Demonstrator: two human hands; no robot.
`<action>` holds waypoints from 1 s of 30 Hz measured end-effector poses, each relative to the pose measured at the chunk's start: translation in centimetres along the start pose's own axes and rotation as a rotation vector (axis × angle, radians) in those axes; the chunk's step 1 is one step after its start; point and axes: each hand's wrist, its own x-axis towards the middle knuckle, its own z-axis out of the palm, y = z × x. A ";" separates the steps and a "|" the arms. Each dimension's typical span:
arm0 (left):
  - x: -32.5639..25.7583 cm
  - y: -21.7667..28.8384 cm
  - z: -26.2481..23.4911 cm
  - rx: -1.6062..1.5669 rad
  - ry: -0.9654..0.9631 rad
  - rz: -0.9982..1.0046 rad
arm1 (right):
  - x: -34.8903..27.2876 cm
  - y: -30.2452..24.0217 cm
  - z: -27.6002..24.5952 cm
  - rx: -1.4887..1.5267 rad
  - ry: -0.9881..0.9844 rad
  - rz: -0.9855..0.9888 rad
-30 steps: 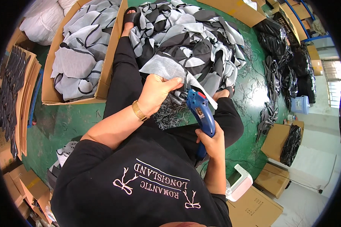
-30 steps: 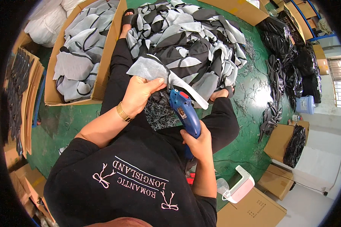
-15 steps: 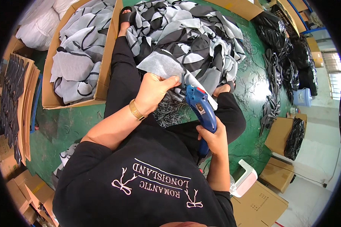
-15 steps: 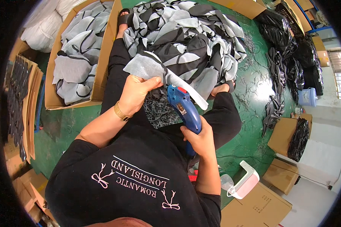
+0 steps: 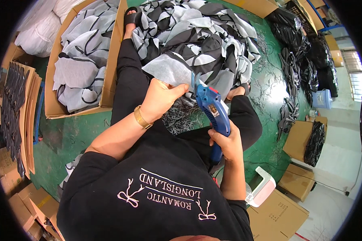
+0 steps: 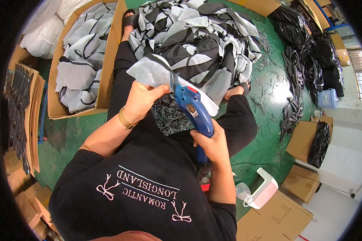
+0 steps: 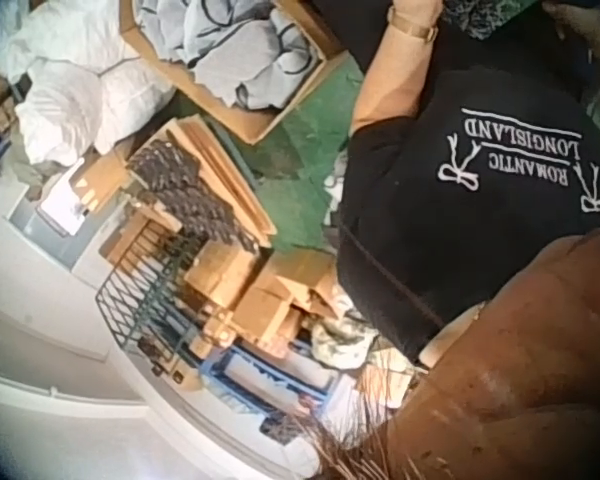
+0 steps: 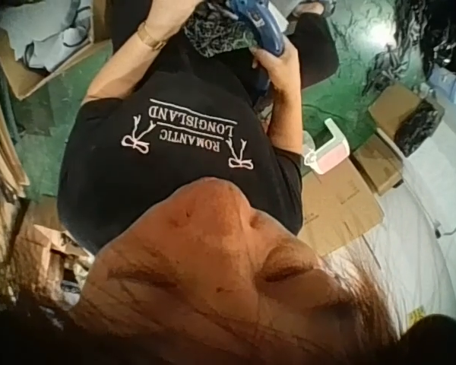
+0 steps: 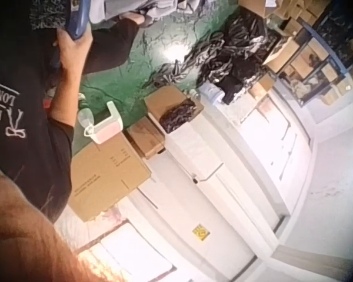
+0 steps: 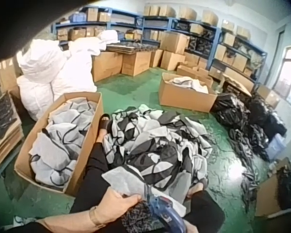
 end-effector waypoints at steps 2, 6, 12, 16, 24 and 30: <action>-0.2 -0.1 0.1 0.081 -0.031 0.033 | 0.3 -0.7 0.1 0.038 0.006 -0.006; -0.7 0.2 0.6 -0.078 -0.071 -0.039 | 1.4 -2.3 -0.2 0.110 0.084 -0.104; -1.4 0.1 0.9 -0.224 -0.140 -0.220 | 4.5 -2.4 0.3 -0.247 0.176 -0.263; -1.8 0.0 1.3 -0.277 -0.161 -0.254 | 5.0 -1.6 1.8 -0.326 0.177 -0.291; -0.8 -0.6 0.9 -0.271 0.006 -0.258 | 4.5 -0.7 1.2 -0.127 0.064 -0.165; 0.1 0.1 0.3 -0.253 0.073 -0.217 | 1.7 0.2 -1.2 0.050 0.043 -0.094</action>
